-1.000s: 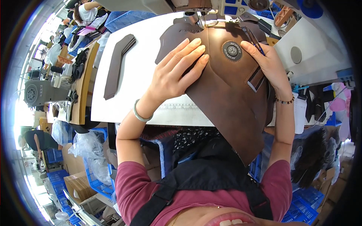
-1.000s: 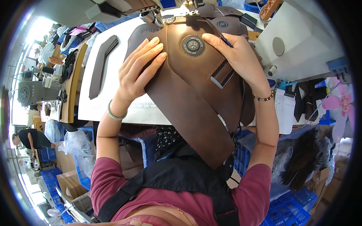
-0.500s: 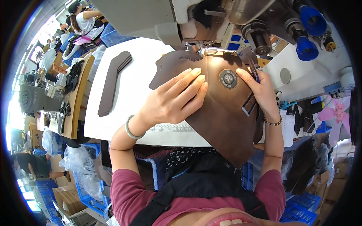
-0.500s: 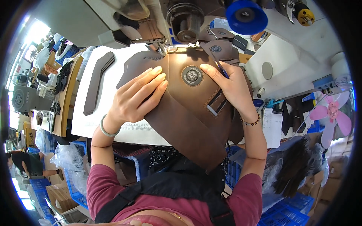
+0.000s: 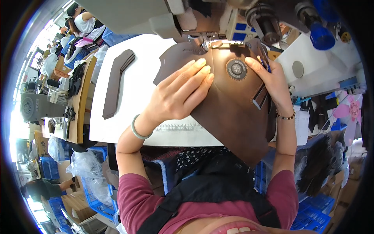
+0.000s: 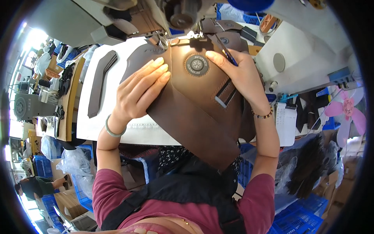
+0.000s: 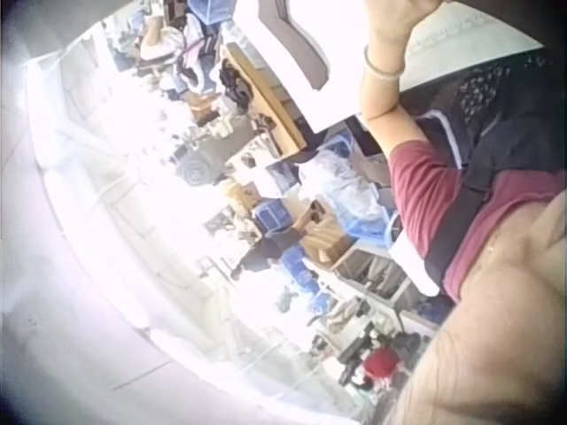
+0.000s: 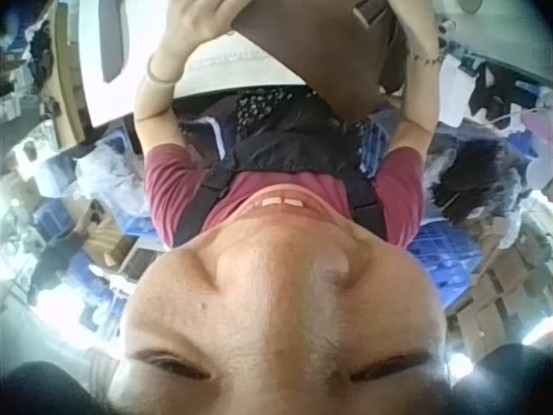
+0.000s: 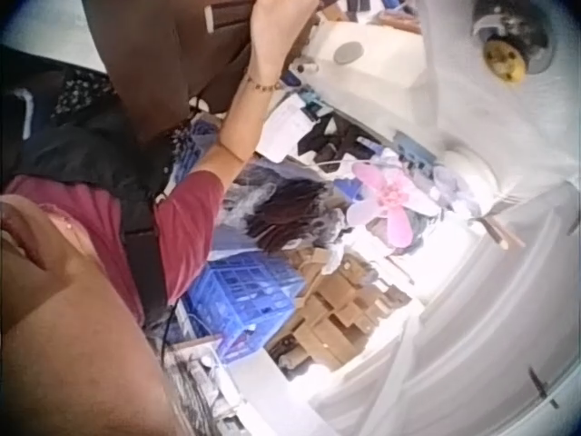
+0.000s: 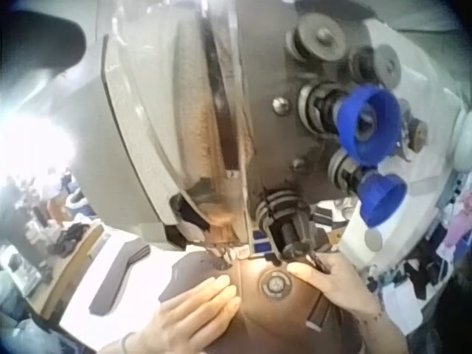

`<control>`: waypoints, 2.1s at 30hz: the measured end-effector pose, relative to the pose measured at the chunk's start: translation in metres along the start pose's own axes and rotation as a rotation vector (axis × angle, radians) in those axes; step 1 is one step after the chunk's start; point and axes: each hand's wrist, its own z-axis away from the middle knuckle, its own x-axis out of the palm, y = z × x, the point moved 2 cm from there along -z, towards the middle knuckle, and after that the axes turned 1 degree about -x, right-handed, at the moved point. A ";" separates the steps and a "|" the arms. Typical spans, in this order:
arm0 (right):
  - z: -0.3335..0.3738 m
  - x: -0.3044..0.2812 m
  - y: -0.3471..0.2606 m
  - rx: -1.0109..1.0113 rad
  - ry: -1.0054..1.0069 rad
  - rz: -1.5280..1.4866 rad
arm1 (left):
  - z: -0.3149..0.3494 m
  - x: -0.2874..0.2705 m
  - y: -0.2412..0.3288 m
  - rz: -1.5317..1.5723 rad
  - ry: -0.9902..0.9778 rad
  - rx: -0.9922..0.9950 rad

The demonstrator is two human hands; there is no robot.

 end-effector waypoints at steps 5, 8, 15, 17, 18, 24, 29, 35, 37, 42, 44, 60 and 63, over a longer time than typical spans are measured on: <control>-0.001 -0.001 -0.003 -0.019 -0.037 -0.041 | 0.004 0.005 0.000 0.046 0.032 -0.072; -0.001 -0.003 -0.006 -0.050 -0.044 -0.031 | 0.009 0.009 -0.002 0.108 0.056 -0.092; -0.001 -0.003 -0.001 -0.051 -0.051 -0.043 | 0.023 0.020 -0.006 0.442 0.207 -0.246; 0.000 -0.002 0.000 -0.083 -0.055 -0.092 | 0.022 0.019 -0.004 0.408 0.216 -0.236; 0.000 -0.001 0.002 -0.086 -0.052 -0.094 | 0.023 0.019 -0.003 0.407 0.214 -0.233; -0.001 0.000 0.007 -0.090 -0.066 -0.078 | 0.024 0.021 0.002 0.203 0.204 -0.114; -0.001 -0.002 0.007 0.026 -0.069 -0.081 | 0.024 0.026 0.002 0.109 0.219 -0.063; -0.002 -0.002 0.001 0.002 -0.043 -0.077 | 0.018 0.023 0.001 0.026 0.233 -0.010; -0.004 -0.001 0.001 0.012 -0.043 -0.069 | 0.016 0.019 0.001 -0.014 0.197 0.020; -0.006 -0.003 0.002 -0.046 -0.009 -0.082 | 0.013 0.014 0.002 -0.023 0.181 0.076; -0.002 -0.002 -0.008 -0.042 0.012 -0.086 | 0.011 0.010 0.004 -0.029 0.190 0.093; -0.003 0.000 -0.004 0.062 0.083 -0.180 | 0.011 0.013 -0.003 0.003 0.223 0.123; -0.010 0.000 -0.003 0.064 0.092 -0.212 | 0.009 0.014 -0.005 -0.004 0.220 0.104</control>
